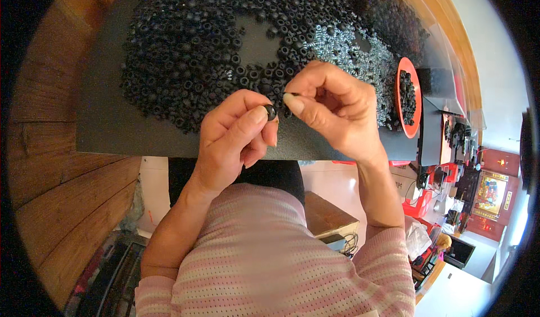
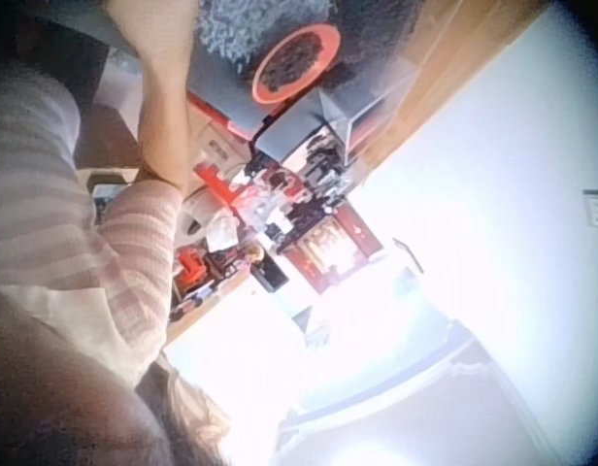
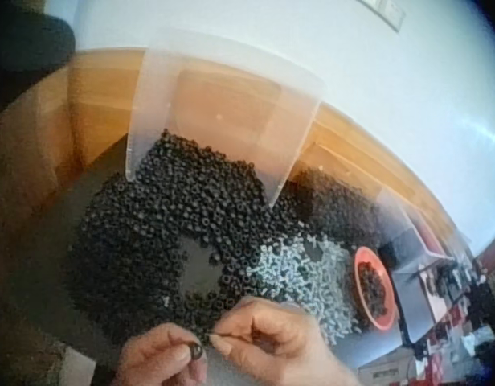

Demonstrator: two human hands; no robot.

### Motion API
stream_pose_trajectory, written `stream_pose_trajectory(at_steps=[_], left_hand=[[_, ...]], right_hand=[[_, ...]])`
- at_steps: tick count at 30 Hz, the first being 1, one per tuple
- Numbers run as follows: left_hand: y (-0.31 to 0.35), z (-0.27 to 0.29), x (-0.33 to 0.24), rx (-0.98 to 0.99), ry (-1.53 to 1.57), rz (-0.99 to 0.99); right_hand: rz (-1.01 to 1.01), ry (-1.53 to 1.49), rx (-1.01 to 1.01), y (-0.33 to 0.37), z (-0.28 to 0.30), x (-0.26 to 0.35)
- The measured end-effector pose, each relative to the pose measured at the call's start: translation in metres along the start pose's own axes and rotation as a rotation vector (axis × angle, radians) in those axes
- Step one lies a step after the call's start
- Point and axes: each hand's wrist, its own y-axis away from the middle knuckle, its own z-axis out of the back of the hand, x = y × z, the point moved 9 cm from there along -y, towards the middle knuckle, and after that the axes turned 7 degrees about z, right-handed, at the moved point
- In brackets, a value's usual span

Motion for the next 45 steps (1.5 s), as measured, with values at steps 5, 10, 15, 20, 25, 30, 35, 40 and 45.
stream_pose_trajectory(at_steps=[5,10,15,20,25,30,35,40,45], left_hand=[[0.000,-0.003,0.001,0.071,0.036,0.000],[0.001,-0.005,0.002,0.095,0.034,0.028],[0.002,-0.007,0.003,0.103,0.024,0.054],[0.003,-0.008,0.004,0.086,-0.009,0.066],[0.001,-0.009,0.004,0.078,-0.016,0.071],[-0.001,-0.009,0.003,0.076,-0.043,0.053],[0.000,-0.010,0.003,0.078,-0.080,0.077],[-0.002,-0.010,0.008,0.135,-0.076,0.130],[-0.002,-0.015,0.009,0.217,-0.035,0.175]], right_hand=[[0.116,0.013,0.047,0.007,-0.010,0.015],[0.288,0.233,0.059,0.013,-0.007,0.023],[0.444,0.353,-0.010,0.024,-0.010,0.032],[0.490,0.412,-0.017,0.031,-0.013,0.031],[0.517,0.455,-0.064,0.035,-0.014,0.035],[0.514,0.516,-0.076,0.037,-0.013,0.037],[0.537,0.542,-0.064,0.039,-0.014,0.040],[0.367,0.327,0.112,0.026,-0.010,0.032],[0.334,0.183,0.241,0.013,-0.015,0.029]])
